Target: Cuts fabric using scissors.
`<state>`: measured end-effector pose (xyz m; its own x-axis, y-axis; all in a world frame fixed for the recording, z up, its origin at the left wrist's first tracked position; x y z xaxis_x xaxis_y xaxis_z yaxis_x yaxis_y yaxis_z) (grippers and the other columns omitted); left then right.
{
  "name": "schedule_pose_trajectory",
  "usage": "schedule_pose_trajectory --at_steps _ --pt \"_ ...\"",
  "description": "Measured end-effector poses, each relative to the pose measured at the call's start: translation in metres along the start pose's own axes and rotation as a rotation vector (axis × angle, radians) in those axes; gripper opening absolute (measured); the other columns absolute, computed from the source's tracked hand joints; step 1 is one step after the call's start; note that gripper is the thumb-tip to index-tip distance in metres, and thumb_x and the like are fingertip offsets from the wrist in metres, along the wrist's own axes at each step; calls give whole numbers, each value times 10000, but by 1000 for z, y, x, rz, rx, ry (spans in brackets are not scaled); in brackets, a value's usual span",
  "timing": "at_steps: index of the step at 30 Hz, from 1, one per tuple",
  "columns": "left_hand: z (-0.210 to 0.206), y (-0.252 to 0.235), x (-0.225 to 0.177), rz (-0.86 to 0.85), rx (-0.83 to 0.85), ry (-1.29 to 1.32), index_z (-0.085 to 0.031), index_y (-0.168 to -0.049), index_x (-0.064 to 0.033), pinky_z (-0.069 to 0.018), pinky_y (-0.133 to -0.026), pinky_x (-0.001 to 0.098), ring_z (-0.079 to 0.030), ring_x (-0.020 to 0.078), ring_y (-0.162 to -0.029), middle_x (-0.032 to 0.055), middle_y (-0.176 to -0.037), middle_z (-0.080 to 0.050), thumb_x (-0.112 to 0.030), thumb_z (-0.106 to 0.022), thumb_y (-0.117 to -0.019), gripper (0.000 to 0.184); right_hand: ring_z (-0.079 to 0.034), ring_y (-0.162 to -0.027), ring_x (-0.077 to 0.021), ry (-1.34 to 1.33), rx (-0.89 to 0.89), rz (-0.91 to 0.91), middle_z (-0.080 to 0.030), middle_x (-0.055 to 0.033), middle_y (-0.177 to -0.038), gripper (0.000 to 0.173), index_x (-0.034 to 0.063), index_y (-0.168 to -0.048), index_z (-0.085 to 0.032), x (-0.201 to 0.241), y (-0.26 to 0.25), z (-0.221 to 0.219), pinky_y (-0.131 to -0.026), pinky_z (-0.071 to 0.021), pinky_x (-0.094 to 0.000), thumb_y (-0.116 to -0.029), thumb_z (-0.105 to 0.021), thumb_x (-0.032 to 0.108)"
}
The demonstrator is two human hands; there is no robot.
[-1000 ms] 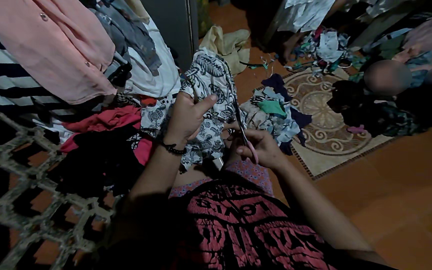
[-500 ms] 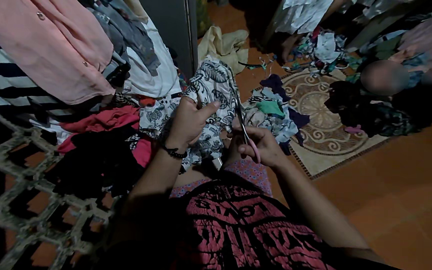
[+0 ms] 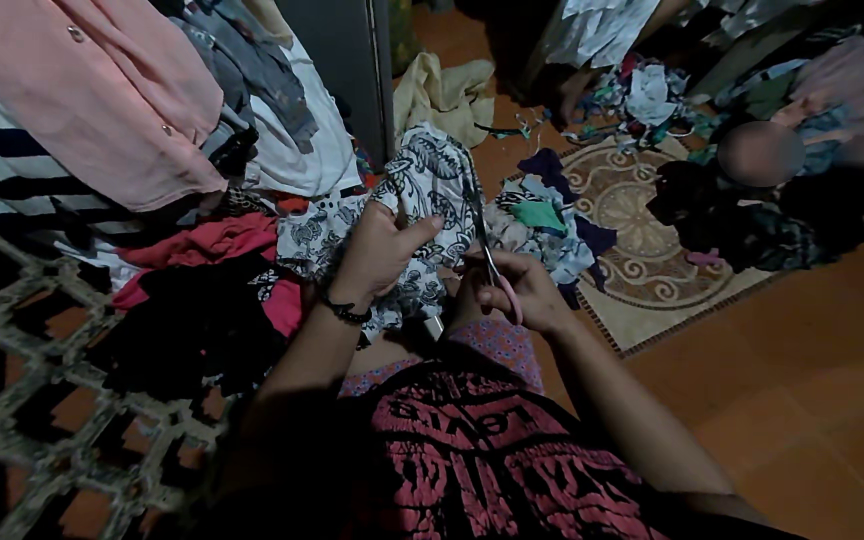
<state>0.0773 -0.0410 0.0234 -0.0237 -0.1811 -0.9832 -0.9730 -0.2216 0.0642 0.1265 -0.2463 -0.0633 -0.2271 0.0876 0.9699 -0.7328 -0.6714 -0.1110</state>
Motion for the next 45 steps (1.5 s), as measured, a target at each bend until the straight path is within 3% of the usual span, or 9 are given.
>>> schedule_pose_trajectory --at_steps 8,14,17,22,26,31,39,45 --pt "2 0 -1 5 18 7 -608 -1113 -46 -609 -788 264 -710 62 -834 -17 -931 -730 95 -642 -906 253 -557 -545 30 28 0 5 -649 94 -703 507 68 -1065 -726 -4 3 -1 -515 -510 -191 -893 -712 545" --pt "2 0 0 29 25 -18 -608 -1114 -39 -607 -785 258 -707 58 -835 -14 -930 -727 116 -650 -888 277 -539 -558 61 -28 11 -3 -615 131 -700 596 74 -1067 -707 -3 5 -1 -516 -490 -155 -849 -715 629" --pt "1 2 1 54 51 -66 -610 -1112 -31 -602 -753 250 -697 53 -802 -13 -912 -719 105 -662 -884 271 -547 -556 54 -44 -1 2 -610 136 -685 607 79 -1029 -705 0 4 0 -519 -497 -163 -832 -719 653" --pt "-1 4 4 46 105 -47 -610 -1138 -9 -609 -795 268 -709 68 -850 9 -952 -728 119 -653 -879 292 -536 -548 42 -14 -12 -4 -588 138 -655 558 117 -921 -689 1 0 0 -511 -479 -178 -838 -704 668" --pt "1 8 3 63 108 -96 -643 -1105 -34 -606 -724 245 -708 69 -787 14 -920 -735 103 -679 -871 274 -553 -529 27 -6 -26 -27 -614 124 -648 475 127 -898 -689 1 0 0 -495 -489 -187 -859 -719 599" --pt "4 8 4 42 108 -144 -640 -1122 -38 -603 -734 244 -702 65 -813 13 -949 -729 103 -683 -866 296 -569 -526 9 20 -38 -12 -631 97 -657 400 86 -942 -709 -3 1 -2 -507 -519 -210 -906 -723 484" --pt "2 7 10 84 120 -217 -648 -1054 -34 -598 -677 231 -698 49 -740 0 -862 -729 46 -716 -881 203 -557 -537 28 -74 -47 -33 -600 136 -646 429 141 -886 -681 1 1 -2 -498 -489 -179 -870 -725 568" --pt "3 7 13 96 137 -235 -640 -1087 -23 -600 -704 235 -703 50 -776 11 -890 -731 46 -720 -878 234 -568 -527 22 -68 -45 -11 -610 126 -635 329 125 -885 -679 4 -1 -1 -502 -507 -179 -898 -738 448"
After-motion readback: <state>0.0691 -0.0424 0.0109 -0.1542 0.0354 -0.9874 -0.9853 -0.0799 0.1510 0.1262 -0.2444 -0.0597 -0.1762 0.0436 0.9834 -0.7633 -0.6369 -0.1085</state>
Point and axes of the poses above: each hand's wrist, its own y-axis away from the middle knuckle, its own z-axis out of the back of the hand, x = y × z, the point moved 2 cm from there along -y, towards the middle knuckle
